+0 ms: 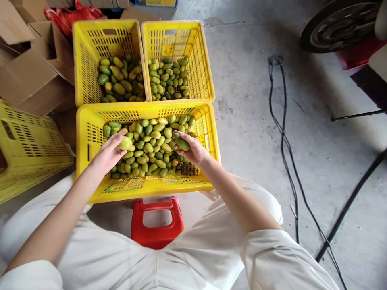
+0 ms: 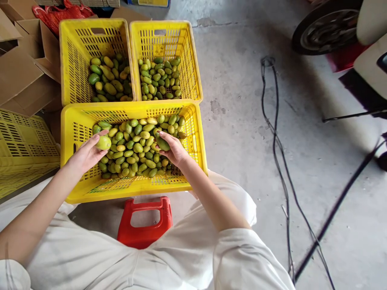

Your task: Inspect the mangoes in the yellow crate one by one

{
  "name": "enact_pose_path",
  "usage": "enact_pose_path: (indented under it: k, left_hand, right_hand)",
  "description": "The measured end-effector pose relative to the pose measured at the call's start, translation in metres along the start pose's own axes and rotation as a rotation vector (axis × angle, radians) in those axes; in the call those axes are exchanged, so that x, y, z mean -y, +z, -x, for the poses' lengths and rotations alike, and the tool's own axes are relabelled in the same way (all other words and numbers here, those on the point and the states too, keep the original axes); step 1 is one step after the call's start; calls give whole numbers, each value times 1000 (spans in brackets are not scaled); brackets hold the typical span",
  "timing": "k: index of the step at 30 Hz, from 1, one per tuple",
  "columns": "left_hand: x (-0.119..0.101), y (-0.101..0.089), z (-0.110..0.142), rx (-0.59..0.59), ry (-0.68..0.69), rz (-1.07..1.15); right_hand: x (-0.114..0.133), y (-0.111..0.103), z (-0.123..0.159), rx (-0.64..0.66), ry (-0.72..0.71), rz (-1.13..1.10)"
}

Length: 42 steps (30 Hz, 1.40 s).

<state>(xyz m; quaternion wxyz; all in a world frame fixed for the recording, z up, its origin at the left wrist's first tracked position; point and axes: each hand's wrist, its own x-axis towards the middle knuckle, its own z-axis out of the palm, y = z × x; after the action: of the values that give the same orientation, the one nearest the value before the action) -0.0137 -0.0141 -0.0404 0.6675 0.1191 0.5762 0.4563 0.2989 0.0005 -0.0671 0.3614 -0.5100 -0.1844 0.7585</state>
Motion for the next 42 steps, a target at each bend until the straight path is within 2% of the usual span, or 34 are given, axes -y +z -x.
enact_pose_path:
  k: [5,13,19,23,28,31,36,42]
  left_hand:
    - [1,-4,-5,-94,-25,59]
    - [-17,19,10,-103,-171,170]
    - [-13,15,8,-84,-126,108]
    - [-3,5,3,-10,-74,56]
    - [7,-4,-3,69,-9,16]
    - [8,-5,-4,89,13,49]
    - [-3,4,2,72,-67,118]
    - [-9,13,9,103,-126,91]
  right_hand:
    - [0,2,0,-83,3,18]
    - [-2,5,2,56,-78,59]
    - [3,4,2,36,-5,-71]
    - [4,3,0,61,-49,-177]
    - [3,3,1,2,-124,-125]
    - [4,3,2,31,-115,-88]
    - [6,4,2,121,-48,-101]
    - [2,5,3,153,-67,-59]
